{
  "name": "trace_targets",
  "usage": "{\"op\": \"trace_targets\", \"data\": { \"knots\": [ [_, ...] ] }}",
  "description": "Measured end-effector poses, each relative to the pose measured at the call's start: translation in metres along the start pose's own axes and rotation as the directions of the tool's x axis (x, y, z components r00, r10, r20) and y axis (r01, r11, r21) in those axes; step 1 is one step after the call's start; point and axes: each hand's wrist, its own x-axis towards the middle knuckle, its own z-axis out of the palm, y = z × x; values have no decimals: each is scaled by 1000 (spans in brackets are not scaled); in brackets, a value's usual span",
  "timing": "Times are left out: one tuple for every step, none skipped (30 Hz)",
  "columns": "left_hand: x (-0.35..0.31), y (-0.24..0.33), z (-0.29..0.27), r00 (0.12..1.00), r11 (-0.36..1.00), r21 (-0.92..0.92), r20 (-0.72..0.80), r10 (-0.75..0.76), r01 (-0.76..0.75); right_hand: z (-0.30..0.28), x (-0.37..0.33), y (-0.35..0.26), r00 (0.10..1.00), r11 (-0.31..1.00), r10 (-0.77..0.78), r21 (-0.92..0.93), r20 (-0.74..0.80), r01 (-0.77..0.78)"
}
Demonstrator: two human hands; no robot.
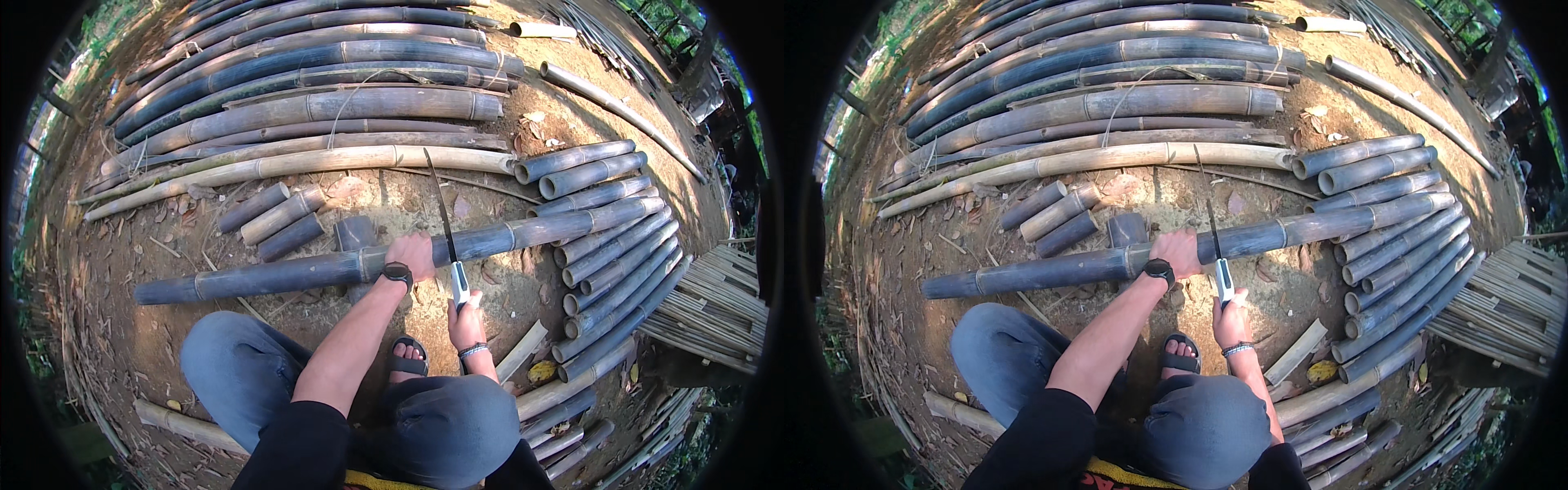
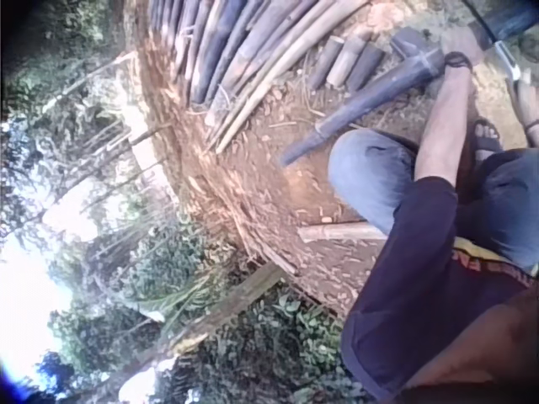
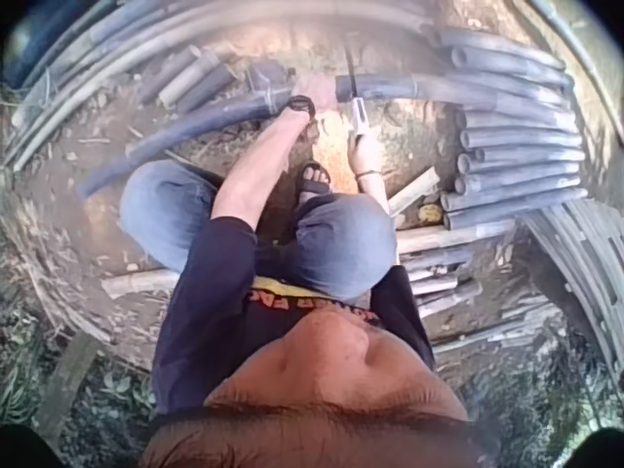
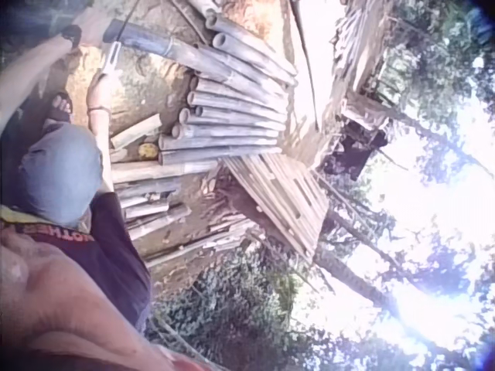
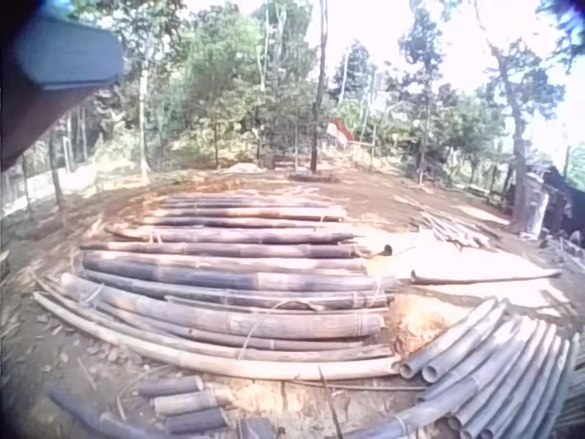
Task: The person saws a bamboo pole using a hand saw and then moves pieces of bamboo on the ground.
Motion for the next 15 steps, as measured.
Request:
{"op": "trace_targets", "data": {
  "knots": [
    [1,1,-1,1000,1000,-3,30,-9,9,-2,-17,3,996,996,-69,-57,-47,67],
    [-5,6,-11,997,1000,-11,75,-20,21,4,-39,24,998,999,-46,0,-53,46],
    [-4,14,-21,994,1000,-23,106,-14,17,-4,-72,26,989,993,122,16,-84,-121],
    [-4,16,-23,995,1000,-17,93,-18,20,5,-88,51,961,951,254,213,-111,-227],
    [-5,18,-20,996,999,-12,85,-29,30,6,-90,53,918,861,383,400,-102,-315],
    [-4,20,-18,996,999,-8,76,-36,37,0,-90,58,954,937,297,208,-51,-280],
    [-7,17,-10,998,999,5,48,-36,36,-21,-86,26,978,978,207,12,10,-207],
    [-9,14,-7,999,999,23,16,-34,34,-13,-56,21,996,995,85,-50,-5,-85],
    [-12,10,-3,999,999,41,-16,-31,32,-9,-29,13,997,996,67,-63,23,-66],
    [-11,9,-8,999,999,25,17,-28,27,-9,-10,5,998,996,49,-78,40,-45],
    [-11,6,-14,998,999,11,52,-34,33,-7,-19,4,1000,998,25,-54,18,-24],
    [-12,2,-18,995,999,-3,87,-49,49,-7,-41,6,1000,1000,-3,-31,3,3],
    [-8,10,-18,997,999,-4,69,-33,33,-14,-76,11,987,986,159,-45,-21,-160],
    [-6,16,-15,998,1000,2,51,-30,30,-9,-97,40,982,981,186,52,-28,-185],
    [-4,21,-12,999,1000,10,36,-24,24,-1,-113,78,976,966,218,152,-32,-210]
  ]
}}
